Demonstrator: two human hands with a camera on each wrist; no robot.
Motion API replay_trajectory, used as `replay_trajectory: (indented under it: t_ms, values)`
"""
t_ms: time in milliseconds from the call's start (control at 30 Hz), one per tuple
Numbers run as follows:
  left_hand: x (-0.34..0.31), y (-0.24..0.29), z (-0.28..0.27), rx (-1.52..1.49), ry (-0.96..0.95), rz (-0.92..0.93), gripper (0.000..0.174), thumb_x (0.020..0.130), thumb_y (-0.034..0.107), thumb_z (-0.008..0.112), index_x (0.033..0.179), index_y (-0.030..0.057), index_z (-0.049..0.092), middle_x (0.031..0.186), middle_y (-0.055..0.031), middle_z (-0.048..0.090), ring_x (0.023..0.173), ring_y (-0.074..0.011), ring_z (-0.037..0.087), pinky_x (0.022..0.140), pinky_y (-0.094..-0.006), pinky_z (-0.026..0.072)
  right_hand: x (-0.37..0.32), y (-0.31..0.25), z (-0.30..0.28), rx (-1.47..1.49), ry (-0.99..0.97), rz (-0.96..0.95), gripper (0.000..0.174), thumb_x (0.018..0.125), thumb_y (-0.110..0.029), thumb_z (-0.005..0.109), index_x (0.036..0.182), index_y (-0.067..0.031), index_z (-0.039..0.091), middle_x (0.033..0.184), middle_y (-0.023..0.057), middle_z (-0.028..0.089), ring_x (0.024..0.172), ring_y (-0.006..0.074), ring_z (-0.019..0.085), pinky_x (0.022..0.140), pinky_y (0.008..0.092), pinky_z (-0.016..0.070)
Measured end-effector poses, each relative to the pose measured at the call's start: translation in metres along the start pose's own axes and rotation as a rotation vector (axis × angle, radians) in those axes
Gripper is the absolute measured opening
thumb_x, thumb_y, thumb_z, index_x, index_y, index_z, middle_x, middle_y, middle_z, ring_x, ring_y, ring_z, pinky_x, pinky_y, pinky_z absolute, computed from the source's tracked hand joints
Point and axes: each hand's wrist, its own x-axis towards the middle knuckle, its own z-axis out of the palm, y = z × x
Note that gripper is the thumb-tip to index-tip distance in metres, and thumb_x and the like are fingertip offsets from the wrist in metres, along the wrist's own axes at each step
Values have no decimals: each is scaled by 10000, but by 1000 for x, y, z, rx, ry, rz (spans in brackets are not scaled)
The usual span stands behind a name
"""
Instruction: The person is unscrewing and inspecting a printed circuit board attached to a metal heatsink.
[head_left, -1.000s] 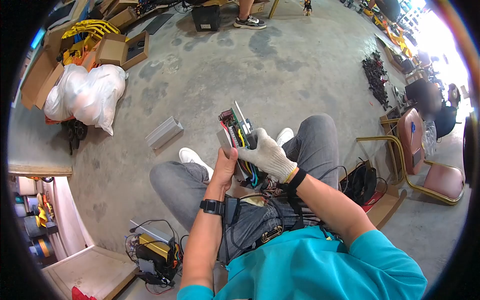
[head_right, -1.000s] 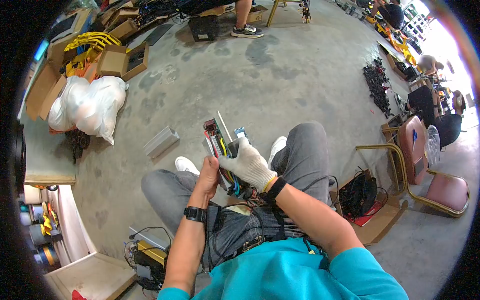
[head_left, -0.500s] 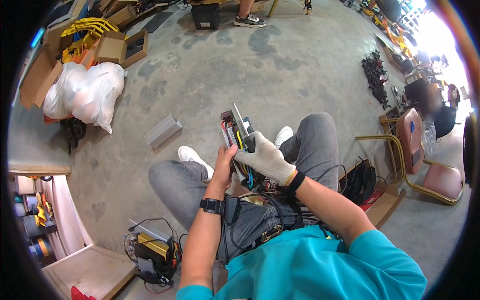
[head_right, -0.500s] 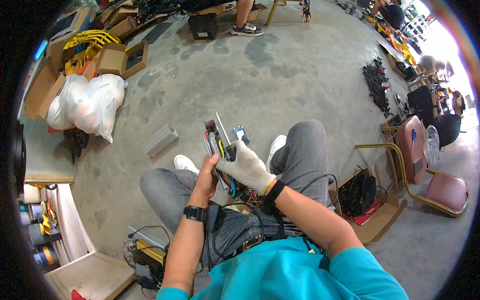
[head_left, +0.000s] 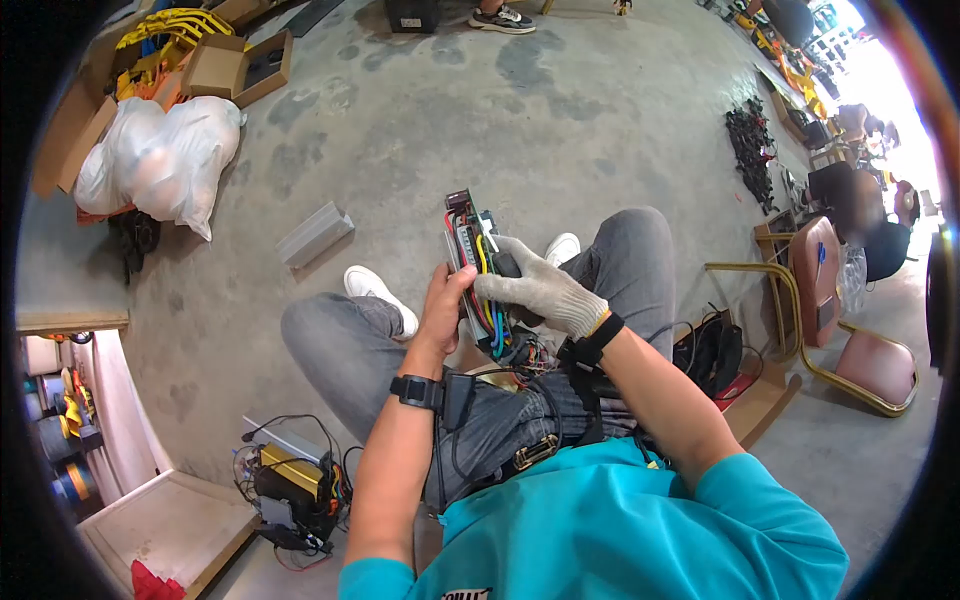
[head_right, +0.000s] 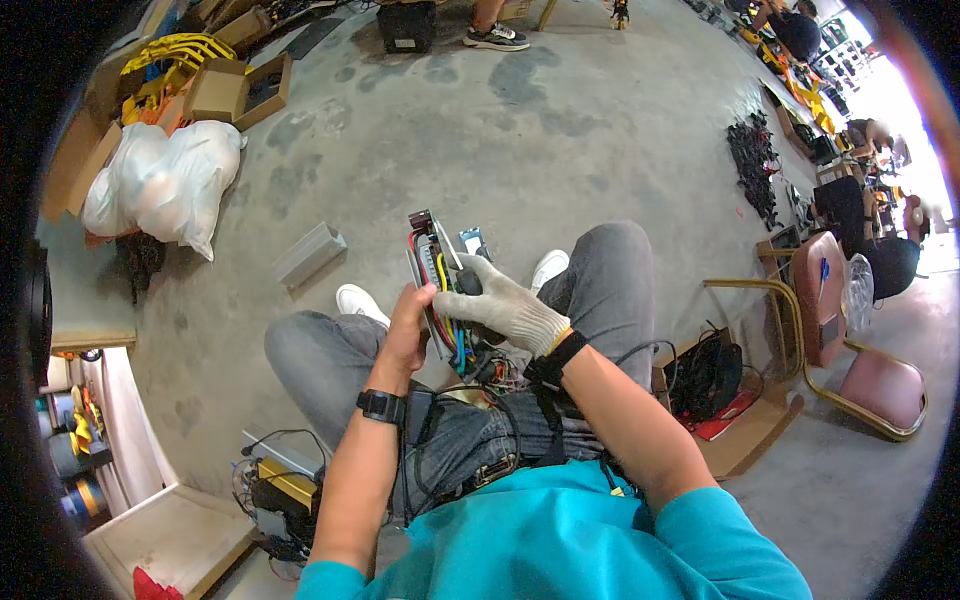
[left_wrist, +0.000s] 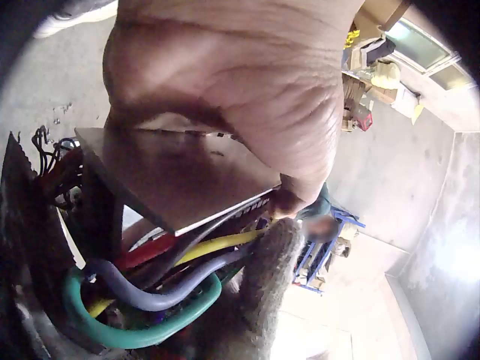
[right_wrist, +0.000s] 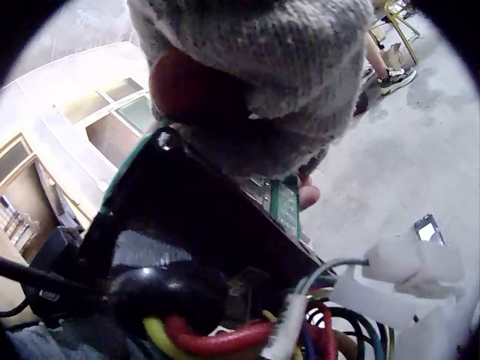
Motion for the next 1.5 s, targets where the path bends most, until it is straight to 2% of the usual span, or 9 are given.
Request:
replay_trajectory:
  t_ms: [100,367,467,800,933,1200,1333,1433,1500]
  values:
    - [-8,0,3,-14,19,-9,439,1007,360,611,1310,49,547,1191,-80,643,1086,-199,649,936,-376,535,9,5,-4,16,-62,168,854,911,-354,812,1553,11,383,1182,114,640,1058,160,621,911,321,534]
    - [-16,9,7,-13,-31,-2,604,958,364,689,1392,8,466,1270,-140,582,1194,-226,589,1048,-394,468,15,21,-8,190,-138,70,921,890,-337,814,1592,5,324,1088,55,610,823,78,572,619,251,456]
    - [-16,5,5,4,-48,26,659,937,344,733,1417,-15,458,1290,-124,581,1239,-210,530,1105,-374,393,9,11,-12,125,-158,84,941,876,-349,821,1595,-8,321,1087,54,611,821,82,571,627,247,459]
    - [-26,15,15,-11,-50,76,522,932,263,772,1336,30,539,1196,-69,639,1144,-163,589,1051,-345,436,13,41,-17,238,-165,20,971,848,-341,831,1604,-20,313,944,20,625,589,54,511,493,242,395]
    - [-26,14,13,-1,-77,69,563,964,213,731,1442,9,515,1288,-73,652,1186,-170,612,1030,-330,470,15,51,-16,334,-158,-25,971,846,-307,835,1604,-8,307,938,28,638,580,56,528,492,241,408]
    - [-28,12,13,-40,-91,70,549,964,215,734,1431,15,525,1296,-73,655,1199,-180,617,1055,-342,468,-5,25,-17,342,-186,2,960,845,-298,832,1603,-7,322,1090,68,635,853,95,614,684,247,499]
    - [-29,13,14,-86,-86,60,568,937,220,794,1394,22,521,1275,-79,659,1191,-169,612,1053,-331,459,2,34,-15,334,-174,-40,994,814,-393,860,1573,-5,348,1059,26,642,670,29,546,517,198,417]
    - [-29,12,14,-102,-76,76,580,931,239,802,1392,22,525,1231,-61,668,1156,-153,615,1017,-315,468,4,39,-18,305,-195,-12,975,819,-380,852,1570,-8,355,1078,32,638,731,42,569,551,200,438]
    - [-28,12,12,-85,-85,68,589,925,261,811,1388,25,532,1177,-39,671,1106,-132,615,967,-293,470,12,47,-14,337,-189,-56,968,825,-371,846,1572,-1,354,1154,59,636,891,82,608,695,228,506]
